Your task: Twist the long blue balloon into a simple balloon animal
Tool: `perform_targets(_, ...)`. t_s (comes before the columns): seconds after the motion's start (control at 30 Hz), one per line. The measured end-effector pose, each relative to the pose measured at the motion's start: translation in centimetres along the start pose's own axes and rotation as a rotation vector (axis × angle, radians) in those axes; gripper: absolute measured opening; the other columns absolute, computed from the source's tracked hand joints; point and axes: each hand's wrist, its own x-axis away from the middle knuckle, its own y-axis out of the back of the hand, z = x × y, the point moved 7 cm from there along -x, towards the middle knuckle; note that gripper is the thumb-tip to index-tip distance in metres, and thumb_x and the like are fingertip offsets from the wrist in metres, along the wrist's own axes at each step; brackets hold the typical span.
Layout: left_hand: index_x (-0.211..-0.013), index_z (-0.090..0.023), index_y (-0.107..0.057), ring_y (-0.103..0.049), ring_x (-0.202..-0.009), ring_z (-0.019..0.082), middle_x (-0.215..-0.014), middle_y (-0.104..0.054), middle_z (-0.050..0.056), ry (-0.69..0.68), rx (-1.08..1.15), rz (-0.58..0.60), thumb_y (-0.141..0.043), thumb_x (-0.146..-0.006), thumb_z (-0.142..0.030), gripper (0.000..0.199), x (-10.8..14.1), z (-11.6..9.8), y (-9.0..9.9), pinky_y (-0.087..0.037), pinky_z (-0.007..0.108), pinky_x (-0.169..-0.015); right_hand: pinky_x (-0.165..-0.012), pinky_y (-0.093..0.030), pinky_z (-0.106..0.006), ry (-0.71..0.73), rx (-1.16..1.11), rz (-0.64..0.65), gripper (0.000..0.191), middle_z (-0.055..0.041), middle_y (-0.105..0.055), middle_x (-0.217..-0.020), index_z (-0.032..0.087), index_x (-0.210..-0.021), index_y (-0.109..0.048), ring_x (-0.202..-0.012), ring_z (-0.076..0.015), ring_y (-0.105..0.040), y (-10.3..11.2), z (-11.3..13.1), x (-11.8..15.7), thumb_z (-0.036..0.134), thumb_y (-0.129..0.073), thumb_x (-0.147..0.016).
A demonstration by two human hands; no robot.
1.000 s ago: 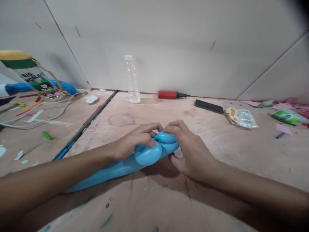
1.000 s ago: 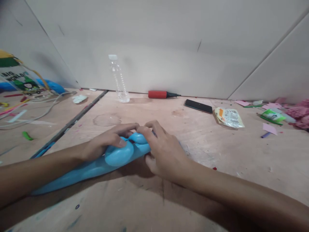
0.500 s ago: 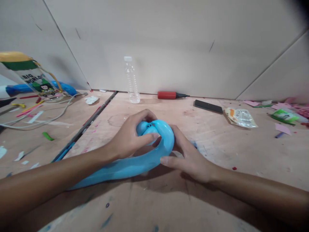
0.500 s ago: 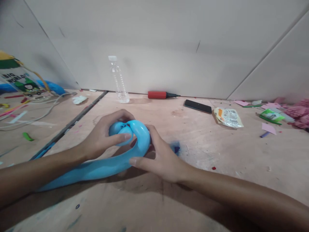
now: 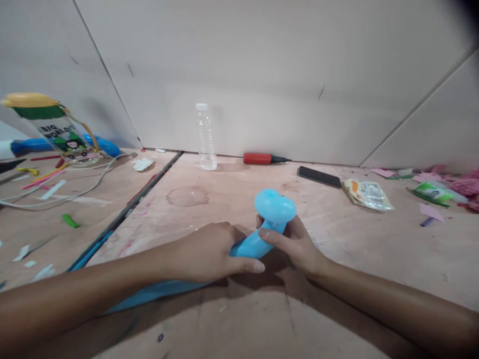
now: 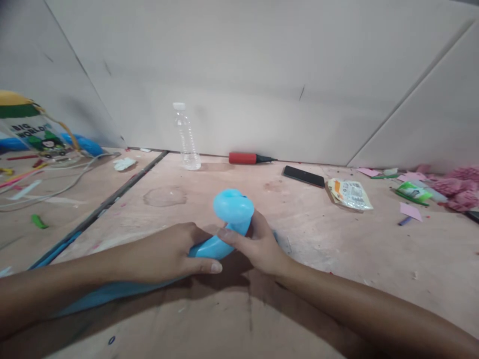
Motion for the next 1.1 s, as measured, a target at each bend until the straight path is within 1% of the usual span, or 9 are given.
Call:
perform_targets(0.17, -0.085, -0.019, -0.074, -0.061, -0.063, 0.017, -0.071, -0.069, 0.001, -0.044, -0.114, -0.043, -0.054, -0.1, -0.041, 0.033, -0.3, -0.3, 0.5, -0.039, 0.026, -0.062, -0.061, -0.048, -0.029, 0.009, -0.063, 0.127, 0.04, 0.0013, -0.062, -0.074, 0.021, -0.09, -0.063, -0.065, -0.0151, -0.059, -0.7, 0.1, -0.4, 0.056, -0.08, -0.081)
perform_targets(0.3, -0.072, -0.017, -0.069, -0.06, -0.06, 0.017, -0.063, -0.065, 0.002, -0.04, -0.185, -0.01, -0.051, -0.092, -0.02, 0.027, -0.5, -0.1, 0.0, -0.04, 0.026, -0.061, -0.061, -0.045, -0.028, 0.025, -0.083, 0.191, 0.037, 0.0021, -0.061, -0.067, 0.019, -0.079, -0.063, -0.061, -0.0132, -0.055, -1.5, 0.4, -0.2, 0.052, -0.08, -0.083)
perform_targets(0.4, -0.079, -0.018, -0.072, -0.065, -0.07, 0.023, -0.069, -0.068, 0.005, -0.05, -0.275, -0.034, -0.048, -0.099, -0.033, 0.035, -0.5, -0.1, -0.2, -0.042, 0.03, -0.066, -0.064, -0.047, -0.029, 0.051, -0.023, 0.169, 0.032, -0.0002, -0.065, -0.07, 0.018, -0.076, -0.065, -0.066, -0.0145, -0.058, -1.5, 0.7, -0.1, 0.046, -0.079, -0.084)
perform_targets(0.53, -0.09, -0.019, -0.075, -0.069, -0.076, 0.028, -0.078, -0.073, 0.009, -0.036, -0.331, -0.06, -0.043, -0.103, -0.047, 0.045, -0.4, 0.2, -0.4, -0.042, 0.032, -0.067, -0.058, -0.045, -0.027, 0.038, 0.055, 0.091, 0.032, 0.0007, -0.061, -0.064, 0.018, -0.07, -0.063, -0.06, -0.0129, -0.055, -0.9, 0.7, -0.2, 0.043, -0.078, -0.083)
perform_targets(0.73, -0.082, -0.016, -0.076, -0.063, -0.059, 0.02, -0.065, -0.068, 0.007, -0.086, -0.27, -0.101, -0.038, -0.107, -0.047, 0.055, -0.2, -0.4, -0.1, -0.039, 0.028, -0.058, -0.042, -0.038, -0.024, -0.091, 0.059, 0.037, 0.033, 0.0026, -0.057, -0.05, 0.02, -0.07, -0.06, -0.042, -0.0114, -0.051, -1.3, -0.4, 0.5, 0.045, -0.072, -0.086)
perform_targets(0.83, -0.086, -0.018, -0.077, -0.06, -0.054, 0.017, -0.063, -0.069, 0.004, -0.14, -0.227, -0.098, -0.042, -0.105, -0.038, 0.044, -0.2, -0.9, -0.2, -0.038, 0.027, -0.056, -0.038, -0.035, -0.024, -0.135, 0.034, 0.069, 0.037, 0.0012, -0.059, -0.052, 0.02, -0.069, -0.059, -0.04, -0.0118, -0.051, -1.9, -0.5, 0.9, 0.05, -0.07, -0.088)
perform_targets(0.93, -0.09, -0.02, -0.078, -0.066, -0.064, 0.02, -0.073, -0.074, 0.006, -0.11, -0.288, -0.125, -0.047, -0.101, -0.035, 0.036, -0.1, -0.6, -0.2, -0.042, 0.027, -0.061, -0.049, -0.047, -0.027, -0.046, 0.046, 0.12, 0.034, -0.0017, -0.065, -0.063, 0.019, -0.074, -0.063, -0.053, -0.0145, -0.06, -2.2, 0.4, 0.8, 0.049, -0.074, -0.085)
perform_targets(1.03, -0.103, -0.02, -0.078, -0.07, -0.076, 0.025, -0.085, -0.077, 0.008, -0.048, -0.326, -0.104, -0.05, -0.1, -0.043, 0.037, -0.2, 0.0, -0.5, -0.045, 0.031, -0.067, -0.067, -0.053, -0.03, 0.114, 0.049, 0.095, 0.027, -0.0017, -0.067, -0.077, 0.02, -0.082, -0.063, -0.073, -0.0168, -0.065, -1.6, 1.6, 0.3, 0.043, -0.077, -0.084)
perform_targets(1.1, -0.106, -0.021, -0.078, -0.072, -0.082, 0.028, -0.091, -0.078, 0.009, -0.002, -0.319, -0.089, -0.053, -0.098, -0.049, 0.038, -0.2, 0.3, -0.4, -0.045, 0.033, -0.069, -0.066, -0.054, -0.031, 0.114, 0.038, 0.047, 0.027, -0.0012, -0.067, -0.082, 0.021, -0.091, -0.063, -0.075, -0.0171, -0.064, -1.0, 1.6, 0.0, 0.045, -0.076, -0.086)
